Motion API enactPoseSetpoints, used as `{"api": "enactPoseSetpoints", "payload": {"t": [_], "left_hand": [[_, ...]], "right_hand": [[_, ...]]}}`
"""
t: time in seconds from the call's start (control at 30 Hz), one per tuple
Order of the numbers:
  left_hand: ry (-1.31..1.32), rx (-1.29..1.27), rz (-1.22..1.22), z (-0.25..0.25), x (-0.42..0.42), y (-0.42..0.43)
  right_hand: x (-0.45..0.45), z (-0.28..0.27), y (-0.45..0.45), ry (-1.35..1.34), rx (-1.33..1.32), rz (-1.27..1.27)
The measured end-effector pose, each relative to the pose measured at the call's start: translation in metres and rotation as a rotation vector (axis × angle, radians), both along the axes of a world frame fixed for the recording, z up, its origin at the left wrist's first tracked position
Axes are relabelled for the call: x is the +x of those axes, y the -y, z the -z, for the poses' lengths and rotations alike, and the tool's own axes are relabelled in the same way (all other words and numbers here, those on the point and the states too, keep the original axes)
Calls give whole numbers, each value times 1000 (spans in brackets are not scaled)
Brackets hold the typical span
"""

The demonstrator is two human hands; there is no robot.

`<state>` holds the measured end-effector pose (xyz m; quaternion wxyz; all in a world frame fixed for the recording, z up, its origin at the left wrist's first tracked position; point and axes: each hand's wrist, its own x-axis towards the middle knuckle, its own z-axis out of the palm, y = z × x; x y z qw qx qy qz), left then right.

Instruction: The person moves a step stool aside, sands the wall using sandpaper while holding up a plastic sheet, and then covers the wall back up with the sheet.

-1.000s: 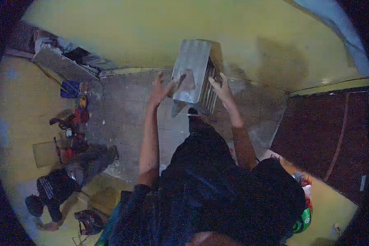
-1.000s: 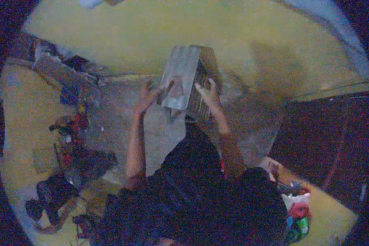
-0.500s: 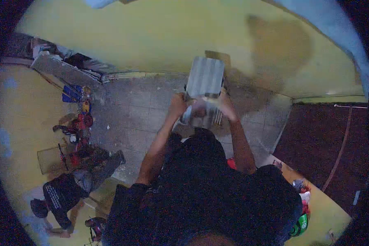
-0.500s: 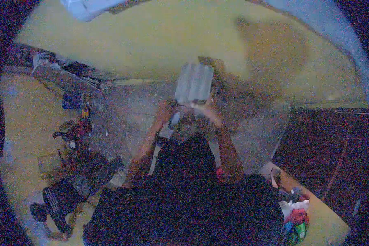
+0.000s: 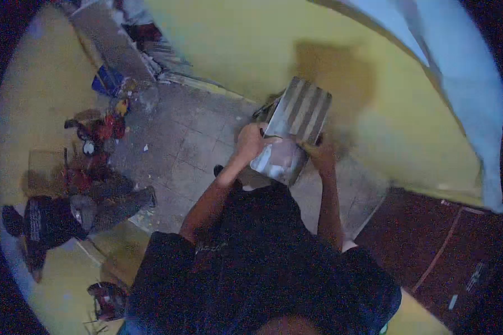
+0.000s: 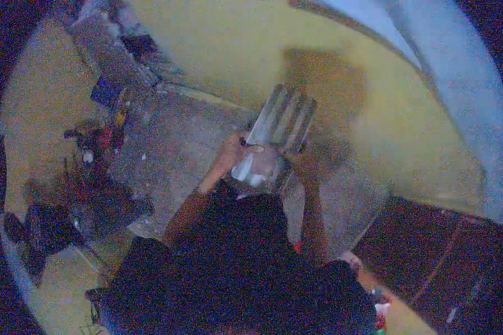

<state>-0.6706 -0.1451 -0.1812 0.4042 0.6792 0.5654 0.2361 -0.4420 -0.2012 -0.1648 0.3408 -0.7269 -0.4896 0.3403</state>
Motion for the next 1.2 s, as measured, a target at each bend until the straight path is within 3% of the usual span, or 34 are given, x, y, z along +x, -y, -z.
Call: {"api": "enactPoseSetpoints", "payload": {"t": [0.07, 0.13, 0.2, 0.3, 0.43, 0.6, 0.77, 0.87, 0.93, 1.0, 1.07, 1.13, 1.2], "left_hand": [[11, -11, -39, -25, -49, -19], [0, -63, -67, -39, -98, -24], [83, -45, -117, -57, -140, -40], [-45, 191, -156, -31, -197, -68], [68, 79, -156, -17, -189, -44], [-166, 58, -285, -42, -281, -103], [-170, 155, -276, -17, -384, -182], [-312, 298, -235, -14, -296, -85], [-347, 347, -151, -29, -277, -62], [-227, 419, -223, -56, -255, -47], [-290, 391, -176, -44, -268, -48], [-484, 328, -182, -39, -262, -32], [-54, 332, -171, -51, -223, 1]], "right_hand": [[-59, -49, -25, 69, -8, -49], [-109, -56, -38, 117, -54, -87], [-145, -54, -66, -1, 24, -183], [-197, -38, -102, -98, 79, -230], [-186, -19, -87, -161, -11, -328], [-293, -3, -165, -173, 54, -292], [-380, 28, -259, -161, 121, -355], [-294, 69, -172, -202, 207, -366], [-288, 62, -153, -221, 205, -315], [-277, 42, -143, -334, 234, -358], [-300, 113, -152, -241, 224, -325], [-310, 173, -150, 85, 378, -243], [-259, 106, -105, 318, 335, -725]]}}
